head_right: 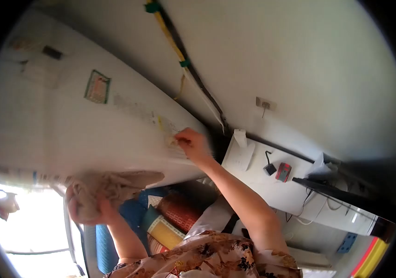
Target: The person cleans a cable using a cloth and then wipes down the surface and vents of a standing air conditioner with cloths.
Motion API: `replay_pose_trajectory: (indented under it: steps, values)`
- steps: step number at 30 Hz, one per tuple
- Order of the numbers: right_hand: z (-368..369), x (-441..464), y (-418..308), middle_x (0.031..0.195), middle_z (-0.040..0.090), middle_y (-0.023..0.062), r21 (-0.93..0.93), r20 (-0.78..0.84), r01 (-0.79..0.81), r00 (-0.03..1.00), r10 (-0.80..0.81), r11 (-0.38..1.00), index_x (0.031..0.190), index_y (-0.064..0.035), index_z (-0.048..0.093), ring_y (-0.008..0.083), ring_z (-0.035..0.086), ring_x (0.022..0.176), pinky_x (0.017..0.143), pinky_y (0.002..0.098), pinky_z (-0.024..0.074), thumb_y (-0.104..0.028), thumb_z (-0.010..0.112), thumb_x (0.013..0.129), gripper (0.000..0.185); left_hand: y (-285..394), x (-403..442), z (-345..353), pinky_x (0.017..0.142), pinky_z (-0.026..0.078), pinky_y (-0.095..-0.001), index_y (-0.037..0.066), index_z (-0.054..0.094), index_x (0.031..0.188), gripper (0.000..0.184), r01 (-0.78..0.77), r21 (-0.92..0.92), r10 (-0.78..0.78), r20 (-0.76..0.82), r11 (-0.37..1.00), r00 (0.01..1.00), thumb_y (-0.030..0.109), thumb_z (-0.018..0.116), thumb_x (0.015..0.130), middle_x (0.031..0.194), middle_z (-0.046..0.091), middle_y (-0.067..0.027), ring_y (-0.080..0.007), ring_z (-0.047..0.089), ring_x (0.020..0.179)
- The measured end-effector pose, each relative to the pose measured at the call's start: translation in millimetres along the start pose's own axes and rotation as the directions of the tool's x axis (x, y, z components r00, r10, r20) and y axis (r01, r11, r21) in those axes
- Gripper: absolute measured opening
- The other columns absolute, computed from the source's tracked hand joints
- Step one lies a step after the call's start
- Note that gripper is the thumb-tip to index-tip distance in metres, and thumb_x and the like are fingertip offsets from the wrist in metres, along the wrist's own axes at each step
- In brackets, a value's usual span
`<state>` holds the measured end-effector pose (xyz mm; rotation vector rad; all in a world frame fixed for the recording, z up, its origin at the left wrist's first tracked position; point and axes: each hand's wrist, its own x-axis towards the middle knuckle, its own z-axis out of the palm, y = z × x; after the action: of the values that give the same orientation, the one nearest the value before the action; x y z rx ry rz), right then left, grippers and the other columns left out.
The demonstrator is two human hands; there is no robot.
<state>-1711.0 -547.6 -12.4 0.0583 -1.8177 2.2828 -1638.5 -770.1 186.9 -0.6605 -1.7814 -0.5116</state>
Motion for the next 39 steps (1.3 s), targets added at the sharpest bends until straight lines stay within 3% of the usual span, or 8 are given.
replay_pose_trajectory:
  steps: [2, 5, 10, 15, 24, 33, 37, 39]
  values:
    - [-23.8, -14.1, 18.8, 0.085, 0.066, 0.0041, 0.024, -0.235, -0.162, 0.958, 0.163, 0.987, 0.097, -0.001, 0.07, 0.0129, 0.062, 0.078, 0.069, 0.026, 0.05, -0.003, 0.064, 0.086, 0.012, -2.1, -2.7, 0.5, 0.094, 0.047, -0.0509, 0.009, 0.037, 0.129, 0.062, -0.024, 0.05, 0.023, 0.024, 0.998, 0.999, 0.006, 0.069, 0.075, 0.124, 0.055, -0.0246, -0.0379, 0.055, 0.109]
    - [-50.4, -36.8, 72.9, 0.088, 0.066, 0.0029, 0.113, -0.351, -0.17, 0.915, 0.199, 0.979, 0.098, 0.0014, 0.067, 0.0092, 0.06, 0.08, 0.071, 0.0238, 0.0478, -0.001, 0.062, 0.087, 0.012, -3.2, -16.5, -4.4, 0.094, 0.048, -0.0513, 0.011, 0.037, 0.131, 0.062, -0.036, 0.164, 0.029, 0.047, 0.986, 0.998, 0.007, 0.068, 0.078, 0.126, 0.053, -0.0249, -0.0387, 0.055, 0.111]
    - [-43.4, -68.8, 115.1, 0.086, 0.066, 0.0036, 0.005, -0.334, -0.252, 0.912, 0.239, 0.968, 0.092, -0.0018, 0.068, 0.0108, 0.061, 0.079, 0.068, 0.0258, 0.0479, 0.0, 0.064, 0.086, 0.007, -9.8, -53.8, 7.9, 0.086, 0.052, -0.046, 0.01, 0.037, 0.132, 0.05, 0.054, 0.074, -0.05, -0.053, 0.996, 0.997, 0.019, 0.059, 0.088, 0.119, 0.051, -0.0209, -0.0348, 0.057, 0.102]
    - [-40.3, -79.8, 168.0, 0.09, 0.064, 0.006, -0.003, -0.398, -0.281, 0.881, 0.257, 0.96, 0.088, -0.0041, 0.068, 0.0182, 0.065, 0.081, 0.069, 0.0297, 0.0505, 0.004, 0.063, 0.084, 0.011, -18.1, -75.4, 5.1, 0.078, 0.059, -0.0422, -0.002, 0.029, 0.13, 0.06, 0.109, 0.077, -0.103, -0.07, 0.991, 0.992, 0.011, 0.061, 0.082, 0.118, 0.048, -0.0214, -0.0306, 0.06, 0.1]
    - [-42.6, -78.7, 193.0, 0.085, 0.061, 0.0099, -0.482, -0.273, -0.163, 0.962, 0.029, 0.861, 0.081, -0.0069, 0.07, 0.0301, 0.062, 0.078, 0.068, 0.0372, 0.0505, 0.013, 0.062, 0.075, 0.023, -28.5, -88.3, 6.8, 0.079, 0.059, -0.0411, -0.005, 0.033, 0.126, 0.052, 0.073, 0.121, -0.069, -0.039, 0.99, 0.997, 0.015, 0.058, 0.085, 0.119, 0.048, -0.0222, -0.0298, 0.06, 0.101]
    - [-39.2, -72.9, 209.4, 0.092, 0.062, 0.0098, -0.422, -0.074, -0.025, 0.997, -0.007, 0.906, 0.089, -0.0072, 0.074, 0.0271, 0.063, 0.081, 0.066, 0.0358, 0.0521, 0.01, 0.066, 0.076, 0.023, -31.4, -85.6, 8.8, 0.081, 0.058, -0.0404, -0.007, 0.037, 0.123, 0.048, 0.055, 0.143, -0.054, -0.007, 0.988, 0.998, 0.018, 0.056, 0.086, 0.12, 0.048, -0.0226, -0.0292, 0.06, 0.103]
    - [-28.4, -79.4, 183.5, 0.094, 0.062, 0.0086, -0.072, -0.082, -0.138, 0.988, 0.132, 0.988, 0.094, 0.0005, 0.072, 0.019, 0.064, 0.083, 0.067, 0.0298, 0.0528, 0.0, 0.07, 0.086, 0.008, -32.5, -85.2, 9.7, 0.082, 0.058, -0.0401, -0.007, 0.038, 0.122, 0.047, 0.057, 0.139, -0.057, 0.0, 0.989, 0.998, 0.019, 0.055, 0.087, 0.12, 0.048, -0.0228, -0.0289, 0.06, 0.103]
    - [-28.4, -79.5, 184.3, 0.094, 0.063, 0.0091, -0.105, -0.087, -0.115, 0.991, 0.106, 0.988, 0.093, 0.0015, 0.071, 0.0201, 0.065, 0.083, 0.068, 0.0295, 0.0538, 0.001, 0.071, 0.086, 0.008, -34.1, -85.0, 11.3, 0.082, 0.057, -0.0399, -0.008, 0.039, 0.121, 0.046, 0.058, 0.131, -0.06, 0.013, 0.99, 0.998, 0.02, 0.055, 0.087, 0.121, 0.048, -0.0229, -0.0287, 0.059, 0.103]
